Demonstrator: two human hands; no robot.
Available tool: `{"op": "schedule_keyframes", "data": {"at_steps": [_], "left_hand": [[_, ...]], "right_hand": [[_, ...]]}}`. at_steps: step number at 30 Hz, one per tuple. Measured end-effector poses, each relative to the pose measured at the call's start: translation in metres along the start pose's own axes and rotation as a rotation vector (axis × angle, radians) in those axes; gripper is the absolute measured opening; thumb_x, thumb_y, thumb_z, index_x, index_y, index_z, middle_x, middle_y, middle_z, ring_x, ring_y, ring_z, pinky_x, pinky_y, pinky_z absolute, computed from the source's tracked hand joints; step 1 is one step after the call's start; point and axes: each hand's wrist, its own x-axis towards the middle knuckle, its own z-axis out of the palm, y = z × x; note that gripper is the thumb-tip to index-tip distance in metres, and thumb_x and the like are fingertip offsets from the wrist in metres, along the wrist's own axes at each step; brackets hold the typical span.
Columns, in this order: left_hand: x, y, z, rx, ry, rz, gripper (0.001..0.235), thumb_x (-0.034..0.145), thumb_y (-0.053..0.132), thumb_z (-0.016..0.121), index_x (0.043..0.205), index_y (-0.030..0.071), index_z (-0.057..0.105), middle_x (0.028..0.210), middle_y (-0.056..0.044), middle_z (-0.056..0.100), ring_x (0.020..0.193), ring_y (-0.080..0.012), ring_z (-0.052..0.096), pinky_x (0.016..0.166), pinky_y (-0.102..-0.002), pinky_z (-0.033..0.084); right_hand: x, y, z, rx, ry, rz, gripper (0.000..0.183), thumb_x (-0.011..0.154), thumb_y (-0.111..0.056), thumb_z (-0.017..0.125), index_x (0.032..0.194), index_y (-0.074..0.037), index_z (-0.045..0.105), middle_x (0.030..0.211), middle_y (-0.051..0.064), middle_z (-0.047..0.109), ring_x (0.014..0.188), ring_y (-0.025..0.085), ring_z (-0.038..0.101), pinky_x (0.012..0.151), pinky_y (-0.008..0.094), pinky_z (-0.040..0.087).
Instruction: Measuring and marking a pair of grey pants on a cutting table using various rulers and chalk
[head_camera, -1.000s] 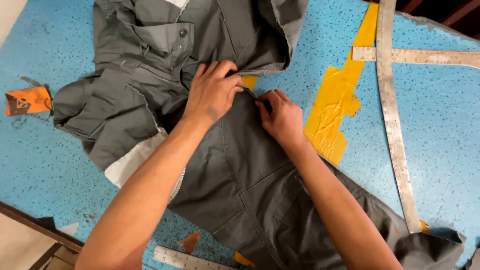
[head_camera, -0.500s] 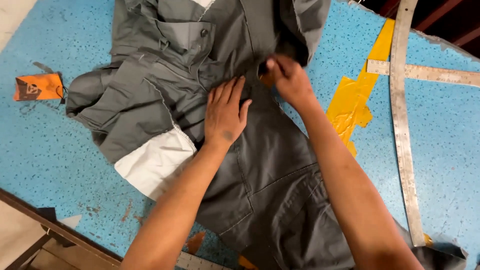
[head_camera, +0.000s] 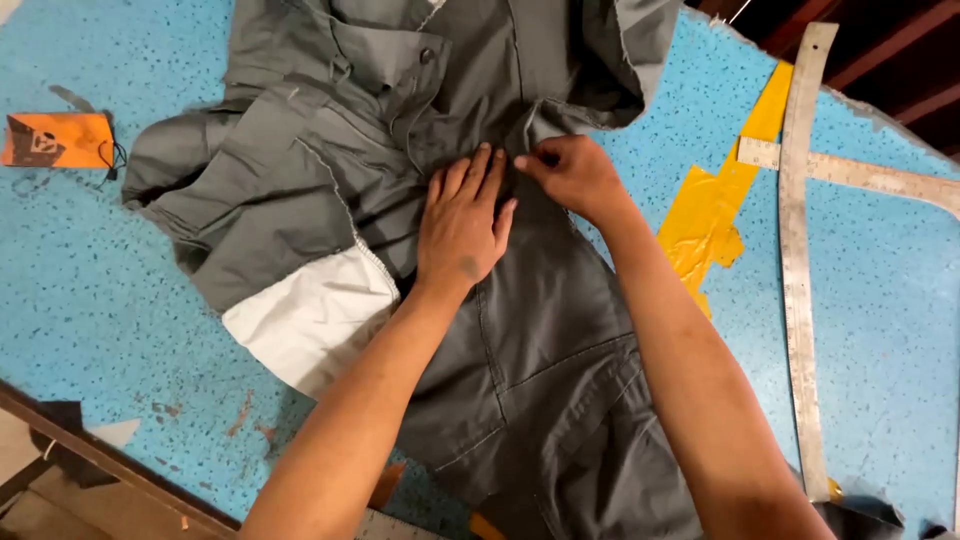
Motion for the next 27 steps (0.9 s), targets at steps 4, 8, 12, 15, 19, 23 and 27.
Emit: {"op": "schedule_keyframes", "data": {"at_steps": [4, 8, 12, 15, 19, 23, 27], "left_hand": [[-0.004, 0.001, 0.001, -0.033, 0.014, -0.015, 0.056, 0.109, 0.039, 0.048, 0.154, 0.007, 0.048, 0.152, -0.017, 0.053, 0.135, -0.0304, 0.049, 0.112, -0.048, 0.036], [-0.004, 0.002, -0.002, -0.072, 0.052, -0.030, 0.056, 0.109, 0.038, 0.050, 0.155, 0.007, 0.047, 0.154, -0.019, 0.051, 0.142, -0.0336, 0.045, 0.114, -0.050, 0.036], [-0.004, 0.003, -0.012, -0.056, 0.018, -0.006, 0.056, 0.110, 0.036, 0.047, 0.158, 0.009, 0.043, 0.158, -0.017, 0.048, 0.148, -0.0321, 0.040, 0.120, -0.049, 0.031], [-0.002, 0.004, -0.019, -0.060, -0.122, -0.080, 0.063, 0.109, 0.046, 0.043, 0.161, 0.010, 0.037, 0.163, -0.016, 0.042, 0.153, -0.0337, 0.031, 0.126, -0.053, 0.019], [-0.001, 0.010, -0.034, -0.032, -0.336, -0.176, 0.068, 0.109, 0.053, 0.034, 0.168, 0.020, 0.020, 0.173, -0.008, 0.022, 0.160, -0.0308, 0.014, 0.128, -0.057, -0.003], [-0.001, 0.011, -0.048, -0.031, -0.344, -0.100, 0.066, 0.109, 0.055, 0.035, 0.167, 0.025, 0.022, 0.174, -0.007, 0.016, 0.160, -0.0342, 0.010, 0.128, -0.061, -0.001], [-0.001, 0.008, -0.038, 0.008, -0.355, -0.144, 0.070, 0.106, 0.060, 0.037, 0.166, 0.027, 0.024, 0.173, -0.008, 0.022, 0.160, -0.0334, 0.011, 0.127, -0.060, -0.003]], "right_hand": [[0.001, 0.005, 0.001, 0.005, 0.035, 0.026, 0.025, 0.091, -0.044, 0.076, 0.091, -0.019, 0.076, 0.078, 0.006, 0.071, 0.088, 0.032, 0.073, 0.073, 0.046, 0.053], [-0.001, 0.001, -0.001, 0.010, 0.073, 0.011, 0.028, 0.090, -0.042, 0.080, 0.092, -0.014, 0.075, 0.076, 0.009, 0.069, 0.088, 0.034, 0.072, 0.070, 0.047, 0.050], [0.005, 0.008, 0.007, 0.023, 0.093, 0.025, 0.029, 0.088, -0.043, 0.081, 0.091, -0.015, 0.073, 0.074, 0.007, 0.067, 0.086, 0.031, 0.072, 0.068, 0.044, 0.051], [0.007, 0.002, 0.010, -0.137, 0.087, 0.086, 0.029, 0.087, -0.043, 0.079, 0.097, -0.017, 0.074, 0.083, 0.014, 0.072, 0.094, 0.040, 0.071, 0.078, 0.052, 0.057], [-0.005, -0.008, 0.012, -0.228, 0.129, 0.052, 0.030, 0.089, -0.043, 0.076, 0.102, -0.017, 0.072, 0.088, 0.011, 0.073, 0.093, 0.038, 0.072, 0.080, 0.051, 0.058], [-0.005, -0.012, 0.008, -0.291, 0.122, 0.003, 0.028, 0.090, -0.041, 0.075, 0.103, -0.017, 0.069, 0.096, 0.012, 0.071, 0.099, 0.040, 0.070, 0.083, 0.052, 0.058], [-0.017, -0.031, 0.002, -0.286, 0.137, 0.070, 0.030, 0.090, -0.042, 0.077, 0.102, -0.018, 0.064, 0.101, 0.010, 0.067, 0.103, 0.039, 0.069, 0.089, 0.051, 0.057]]}}
